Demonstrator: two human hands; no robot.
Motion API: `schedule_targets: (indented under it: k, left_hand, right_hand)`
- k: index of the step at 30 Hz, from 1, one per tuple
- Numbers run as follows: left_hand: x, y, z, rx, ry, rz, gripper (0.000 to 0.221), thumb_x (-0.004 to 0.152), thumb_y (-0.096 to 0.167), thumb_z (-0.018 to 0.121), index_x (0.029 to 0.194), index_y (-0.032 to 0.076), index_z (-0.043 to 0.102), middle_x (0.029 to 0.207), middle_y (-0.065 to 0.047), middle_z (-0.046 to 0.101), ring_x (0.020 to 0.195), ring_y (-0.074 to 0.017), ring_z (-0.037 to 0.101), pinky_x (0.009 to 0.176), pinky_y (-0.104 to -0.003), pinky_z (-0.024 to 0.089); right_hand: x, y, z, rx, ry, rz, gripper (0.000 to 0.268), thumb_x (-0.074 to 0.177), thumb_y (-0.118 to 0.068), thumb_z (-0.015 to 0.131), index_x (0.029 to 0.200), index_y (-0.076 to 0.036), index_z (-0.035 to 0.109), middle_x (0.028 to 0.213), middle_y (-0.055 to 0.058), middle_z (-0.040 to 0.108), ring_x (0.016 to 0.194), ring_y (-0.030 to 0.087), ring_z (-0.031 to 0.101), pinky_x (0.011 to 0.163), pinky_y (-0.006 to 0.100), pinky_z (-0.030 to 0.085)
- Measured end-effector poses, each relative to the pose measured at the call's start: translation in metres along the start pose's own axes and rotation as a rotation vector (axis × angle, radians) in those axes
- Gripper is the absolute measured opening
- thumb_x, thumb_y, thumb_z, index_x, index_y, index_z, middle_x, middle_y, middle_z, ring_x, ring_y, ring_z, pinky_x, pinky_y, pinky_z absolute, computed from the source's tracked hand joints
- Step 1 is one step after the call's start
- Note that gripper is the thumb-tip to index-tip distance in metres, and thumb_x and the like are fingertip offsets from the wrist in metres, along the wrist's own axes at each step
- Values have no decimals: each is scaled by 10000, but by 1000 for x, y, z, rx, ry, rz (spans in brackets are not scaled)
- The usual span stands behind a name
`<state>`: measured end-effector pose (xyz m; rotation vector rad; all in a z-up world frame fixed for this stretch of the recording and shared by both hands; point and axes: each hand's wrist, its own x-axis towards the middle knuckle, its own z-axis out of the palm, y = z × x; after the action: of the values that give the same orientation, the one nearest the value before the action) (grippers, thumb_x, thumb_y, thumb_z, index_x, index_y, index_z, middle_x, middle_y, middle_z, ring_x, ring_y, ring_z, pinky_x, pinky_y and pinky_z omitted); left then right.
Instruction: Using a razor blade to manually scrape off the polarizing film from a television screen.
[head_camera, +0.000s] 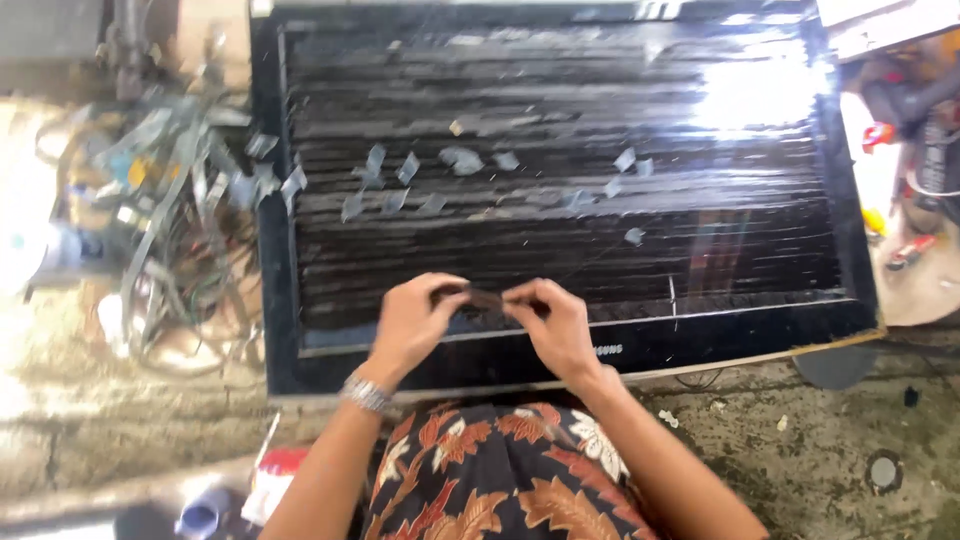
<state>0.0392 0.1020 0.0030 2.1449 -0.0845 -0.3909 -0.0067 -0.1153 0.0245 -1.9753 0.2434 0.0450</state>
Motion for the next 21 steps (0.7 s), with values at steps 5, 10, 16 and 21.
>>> schedule_targets:
  k: [5, 10, 16, 21]
  left_hand:
    - [10, -23, 26, -88, 74, -62, 38, 858, 179, 806, 896, 180, 802, 710, -2, 720, 606, -140, 678, 613, -261, 550]
    - [8, -38, 34, -11, 127, -122, 63, 812, 171, 838, 834, 196, 785, 707, 12, 706, 637, -152, 695, 636, -272, 556]
    - [2, -33, 36, 135, 129, -184, 49, 826, 93, 802, 809, 103, 758, 707, -76, 708, 713, -297, 723, 704, -378, 571]
    - [0, -35, 34, 211, 92, -176, 37, 889, 31, 724, 874, 49, 752, 777, -170, 711, 805, -411, 690, 772, -457, 538]
  right_hand:
    - [20, 18, 27, -121, -83, -7, 132, 830, -88, 837, 940, -150, 796, 760, 36, 741, 660, 124, 676, 614, 272, 569]
    - [22, 24, 39, -157, -169, 50, 137, 832, -61, 805, 937, -147, 790, 781, 63, 723, 709, 168, 690, 634, 283, 583]
    - [19, 35, 50, -237, -199, -33, 96, 873, -64, 770, 932, -139, 773, 788, 61, 631, 762, 252, 698, 647, 341, 588]
    - [24, 31, 52, -288, -298, -3, 100, 873, -43, 732, 927, -125, 753, 844, 105, 632, 847, 314, 697, 711, 394, 587]
